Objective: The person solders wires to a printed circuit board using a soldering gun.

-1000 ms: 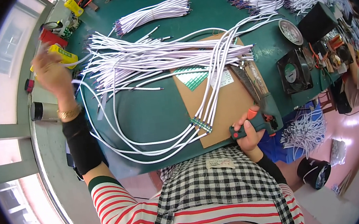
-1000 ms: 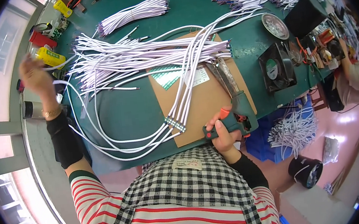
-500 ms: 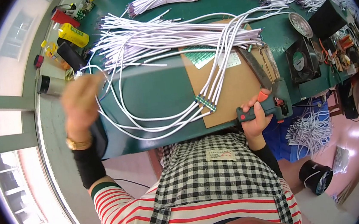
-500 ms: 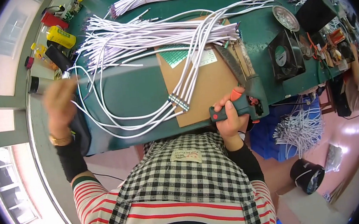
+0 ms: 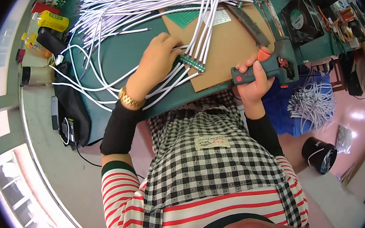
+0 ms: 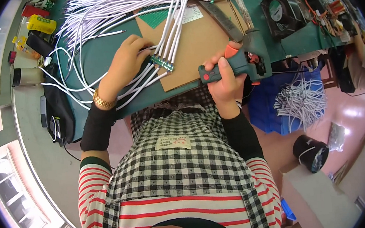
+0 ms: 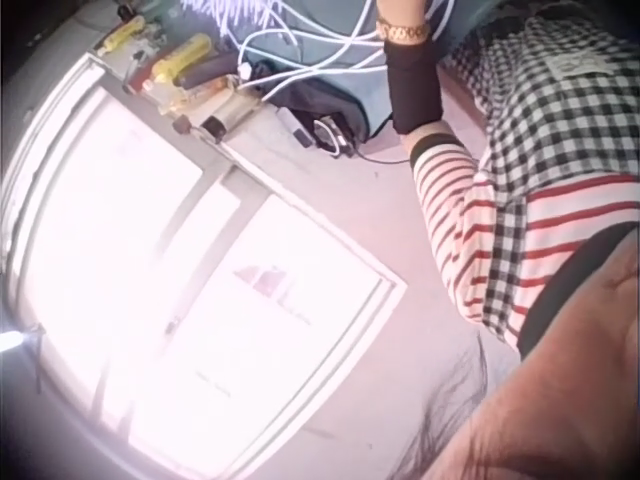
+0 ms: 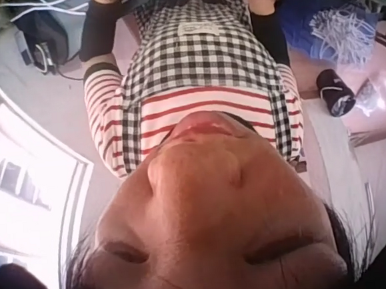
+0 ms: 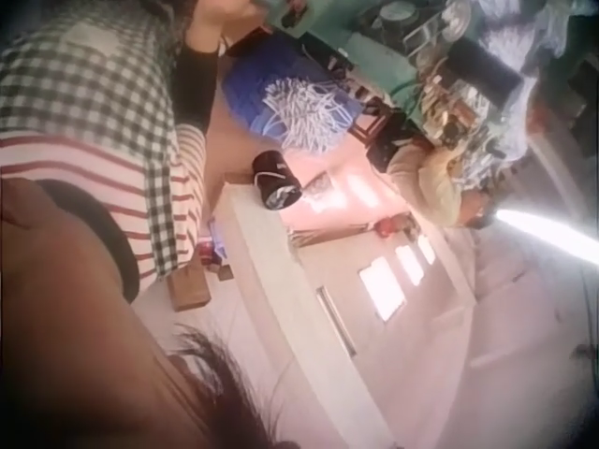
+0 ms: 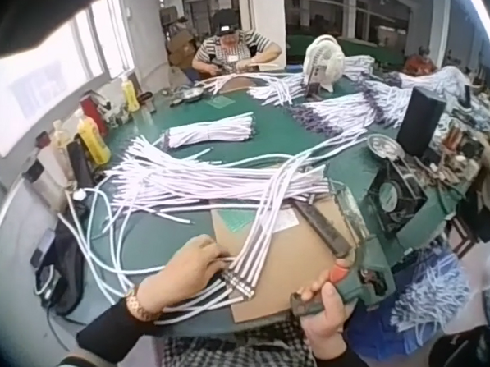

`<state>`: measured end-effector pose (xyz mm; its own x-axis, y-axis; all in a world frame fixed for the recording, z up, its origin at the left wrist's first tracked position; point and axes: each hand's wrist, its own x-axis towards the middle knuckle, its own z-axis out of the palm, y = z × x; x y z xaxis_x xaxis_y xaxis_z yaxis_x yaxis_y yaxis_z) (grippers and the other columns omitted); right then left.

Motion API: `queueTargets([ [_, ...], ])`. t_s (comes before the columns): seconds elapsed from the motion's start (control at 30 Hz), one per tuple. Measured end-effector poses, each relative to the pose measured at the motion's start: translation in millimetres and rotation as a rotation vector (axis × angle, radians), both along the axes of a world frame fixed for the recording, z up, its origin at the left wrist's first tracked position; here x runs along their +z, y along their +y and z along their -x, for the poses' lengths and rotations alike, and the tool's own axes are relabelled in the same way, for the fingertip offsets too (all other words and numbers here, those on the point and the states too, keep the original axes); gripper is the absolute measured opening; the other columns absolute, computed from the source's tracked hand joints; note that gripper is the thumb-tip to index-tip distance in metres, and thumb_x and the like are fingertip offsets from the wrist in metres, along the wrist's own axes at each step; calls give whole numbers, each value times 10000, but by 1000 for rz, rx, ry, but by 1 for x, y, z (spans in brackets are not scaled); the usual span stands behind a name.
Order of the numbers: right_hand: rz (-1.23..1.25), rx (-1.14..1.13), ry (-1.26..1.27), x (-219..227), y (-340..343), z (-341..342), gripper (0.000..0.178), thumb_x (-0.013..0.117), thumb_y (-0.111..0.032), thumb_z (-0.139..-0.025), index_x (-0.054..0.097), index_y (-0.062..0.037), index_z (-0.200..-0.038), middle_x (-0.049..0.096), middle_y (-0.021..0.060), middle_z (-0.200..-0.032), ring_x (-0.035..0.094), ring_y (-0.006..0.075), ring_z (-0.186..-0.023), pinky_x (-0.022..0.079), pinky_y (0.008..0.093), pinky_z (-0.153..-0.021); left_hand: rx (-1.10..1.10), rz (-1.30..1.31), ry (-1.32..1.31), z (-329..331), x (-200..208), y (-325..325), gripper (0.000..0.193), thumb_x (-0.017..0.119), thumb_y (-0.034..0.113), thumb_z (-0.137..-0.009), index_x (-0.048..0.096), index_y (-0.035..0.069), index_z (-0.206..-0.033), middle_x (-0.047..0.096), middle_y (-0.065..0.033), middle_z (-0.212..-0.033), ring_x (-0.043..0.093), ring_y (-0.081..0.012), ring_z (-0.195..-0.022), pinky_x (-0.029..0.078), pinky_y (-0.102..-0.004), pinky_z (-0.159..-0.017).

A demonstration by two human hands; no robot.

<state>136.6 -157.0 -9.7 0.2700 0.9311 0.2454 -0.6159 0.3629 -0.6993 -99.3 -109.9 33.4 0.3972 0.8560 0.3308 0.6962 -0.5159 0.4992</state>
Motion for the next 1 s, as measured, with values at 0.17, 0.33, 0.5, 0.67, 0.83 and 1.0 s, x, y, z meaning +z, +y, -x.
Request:
queueTargets([
  [0.17,-15,46,22,-1,1,-3,378,520,-43,-831,406,-28,-1191,545,110,-822,538,182,-653,486,370,-654,149,-7,32,-11,-10,-3,93,562,38,-830,520,13,-909,521,-153,-855,524,-347,-793,439,-408,-691],
  [0.33,-31,88,8,-3,1,-6,366,524,-21,-838,407,-28,-1186,550,115,-832,551,178,-655,490,350,-637,302,-99,-111,-19,11,-33,48,553,30,-832,518,12,-860,520,-155,-830,537,-365,-753,455,-426,-653],
  [0.5,115,152,-101,6,-16,14,374,563,-21,-840,420,-16,-1185,576,109,-823,551,156,-635,478,312,-630,194,57,-261,-42,33,-69,113,607,-11,-793,541,5,-883,568,-114,-766,555,-250,-651,452,-335,-581],
  [0.67,253,259,-122,21,-32,36,444,635,14,-796,427,-11,-1188,611,133,-854,568,140,-653,475,255,-617,257,325,-637,-59,11,-88,132,633,9,-815,505,20,-845,541,-38,-688,524,-67,-584,436,-230,-532],
  [0.83,231,201,-127,17,-36,35,482,646,44,-781,416,-11,-1201,603,134,-904,566,137,-681,479,257,-623,221,297,-637,-61,-8,-94,180,680,-5,-780,507,20,-820,568,-54,-701,564,-113,-578,458,-240,-543],
  [1.0,242,162,-179,14,-42,34,486,637,40,-791,404,-8,-1214,599,132,-897,561,132,-679,480,257,-626,28,-5,-362,-60,-11,-91,172,704,-14,-748,540,25,-784,571,-73,-725,569,-153,-611,458,-237,-550],
])
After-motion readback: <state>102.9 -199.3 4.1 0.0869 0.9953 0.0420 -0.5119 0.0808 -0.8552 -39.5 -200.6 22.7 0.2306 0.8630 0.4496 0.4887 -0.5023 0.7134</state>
